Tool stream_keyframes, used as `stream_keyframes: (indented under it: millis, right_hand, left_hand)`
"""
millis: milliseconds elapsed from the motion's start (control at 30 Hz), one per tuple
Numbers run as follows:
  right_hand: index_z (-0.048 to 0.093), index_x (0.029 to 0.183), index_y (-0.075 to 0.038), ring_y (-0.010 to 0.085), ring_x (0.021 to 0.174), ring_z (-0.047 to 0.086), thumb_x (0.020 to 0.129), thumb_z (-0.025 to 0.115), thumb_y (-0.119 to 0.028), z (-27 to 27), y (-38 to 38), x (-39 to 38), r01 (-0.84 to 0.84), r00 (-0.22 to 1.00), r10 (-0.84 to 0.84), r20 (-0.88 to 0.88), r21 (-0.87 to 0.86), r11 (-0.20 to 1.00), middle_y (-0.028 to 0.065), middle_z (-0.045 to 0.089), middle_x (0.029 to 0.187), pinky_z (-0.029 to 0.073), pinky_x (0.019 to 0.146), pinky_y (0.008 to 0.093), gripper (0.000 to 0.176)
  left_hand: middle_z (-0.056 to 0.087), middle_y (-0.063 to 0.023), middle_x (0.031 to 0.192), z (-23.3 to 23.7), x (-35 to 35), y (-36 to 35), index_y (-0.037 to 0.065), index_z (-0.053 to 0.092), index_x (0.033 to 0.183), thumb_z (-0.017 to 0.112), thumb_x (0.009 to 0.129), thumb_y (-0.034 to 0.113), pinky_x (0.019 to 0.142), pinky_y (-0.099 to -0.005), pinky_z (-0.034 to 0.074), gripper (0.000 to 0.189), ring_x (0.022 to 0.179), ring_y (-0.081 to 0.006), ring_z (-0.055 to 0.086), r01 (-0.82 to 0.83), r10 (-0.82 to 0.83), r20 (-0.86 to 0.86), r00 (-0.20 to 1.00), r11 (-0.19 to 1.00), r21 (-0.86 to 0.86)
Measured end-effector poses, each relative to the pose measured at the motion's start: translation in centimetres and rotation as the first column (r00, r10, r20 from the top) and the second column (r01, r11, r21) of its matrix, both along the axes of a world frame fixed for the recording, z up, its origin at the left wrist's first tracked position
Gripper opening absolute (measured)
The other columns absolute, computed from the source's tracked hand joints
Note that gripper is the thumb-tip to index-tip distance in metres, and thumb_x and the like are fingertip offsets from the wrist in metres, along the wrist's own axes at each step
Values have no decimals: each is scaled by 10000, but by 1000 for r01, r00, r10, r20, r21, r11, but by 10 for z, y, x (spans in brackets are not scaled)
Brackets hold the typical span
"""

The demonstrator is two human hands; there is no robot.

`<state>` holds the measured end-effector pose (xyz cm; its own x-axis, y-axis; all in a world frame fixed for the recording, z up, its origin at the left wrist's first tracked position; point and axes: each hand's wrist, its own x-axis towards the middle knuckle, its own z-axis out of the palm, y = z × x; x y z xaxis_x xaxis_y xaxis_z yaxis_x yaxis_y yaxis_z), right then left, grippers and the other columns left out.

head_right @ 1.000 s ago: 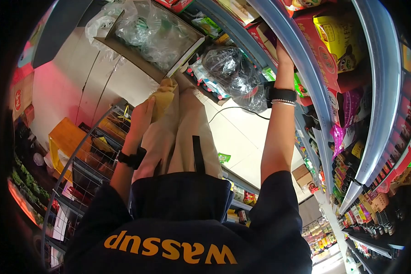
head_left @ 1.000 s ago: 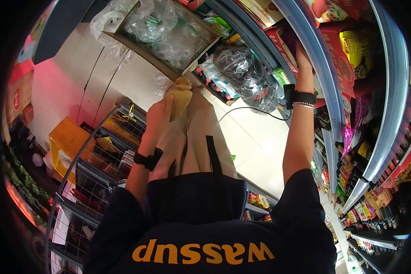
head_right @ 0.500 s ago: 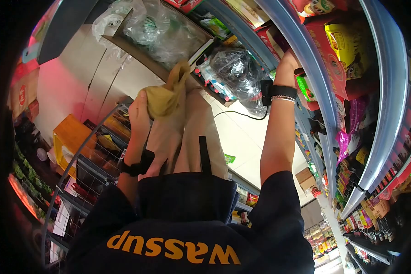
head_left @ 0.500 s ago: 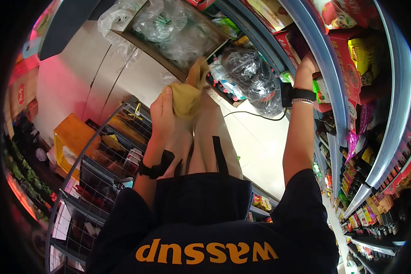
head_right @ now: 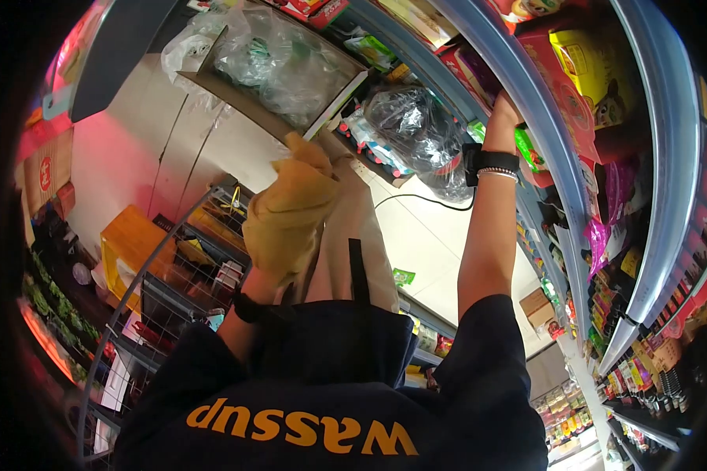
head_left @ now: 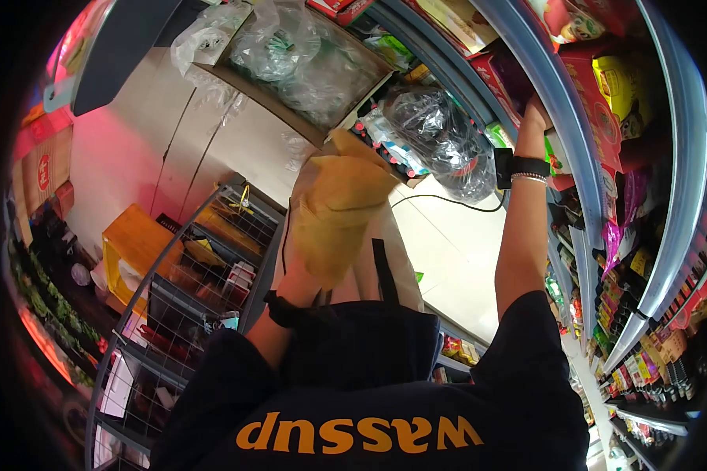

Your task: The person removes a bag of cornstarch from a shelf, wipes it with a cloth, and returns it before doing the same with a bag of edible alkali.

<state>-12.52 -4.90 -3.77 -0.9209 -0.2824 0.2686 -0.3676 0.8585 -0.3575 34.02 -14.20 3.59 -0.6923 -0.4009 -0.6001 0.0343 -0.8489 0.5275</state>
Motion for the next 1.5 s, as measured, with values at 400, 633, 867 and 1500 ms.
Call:
stream_keyframes:
  millis: [400, 633, 867, 1500]
  right_hand:
    - [561, 1033, -71, 317, 990, 499, 792, 479, -324, 1, 4, 12, 22, 938, -6, -346, 43, 999, 143, 547, 1057, 384, 844, 395, 359]
    - [552, 1024, -79, 317, 1008, 485, 783, 448, -415, 0, -6, 18, 78, 991, -62, -122, 132, 988, 139, 545, 1054, 358, 867, 401, 427]
    - [541, 1032, -80, 276, 964, 516, 809, 459, -370, -22, 21, -11, -98, 987, 96, -130, -10, 995, 109, 562, 1025, 383, 854, 384, 374]
    - [537, 936, 43, 127, 756, 499, 775, 595, -213, 123, 57, 187, 661, 579, 88, 811, -530, 531, 64, 568, 858, 404, 676, 281, 308]
  left_hand:
    - [493, -106, 1078, 65, -30, 5, 37, 436, 1114, 510, 798, 160, 822, -324, 430, 348, 968, -230, 498, 319, -319, 33, 947, 948, 4]
    - [490, -117, 1092, 43, -55, -10, 10, 423, 1125, 548, 771, 180, 873, -319, 402, 412, 1002, -241, 482, 3, 123, -179, 976, 817, 577]
    - [474, -116, 1114, 88, -84, -30, 6, 427, 1119, 489, 823, 184, 849, -274, 420, 351, 1004, -201, 479, 165, -160, 61, 985, 983, -82]
    - [496, -76, 1045, 167, -96, -62, 54, 401, 1151, 421, 865, 255, 741, -272, 450, 350, 920, -170, 505, 140, -100, -300, 949, 983, 118]
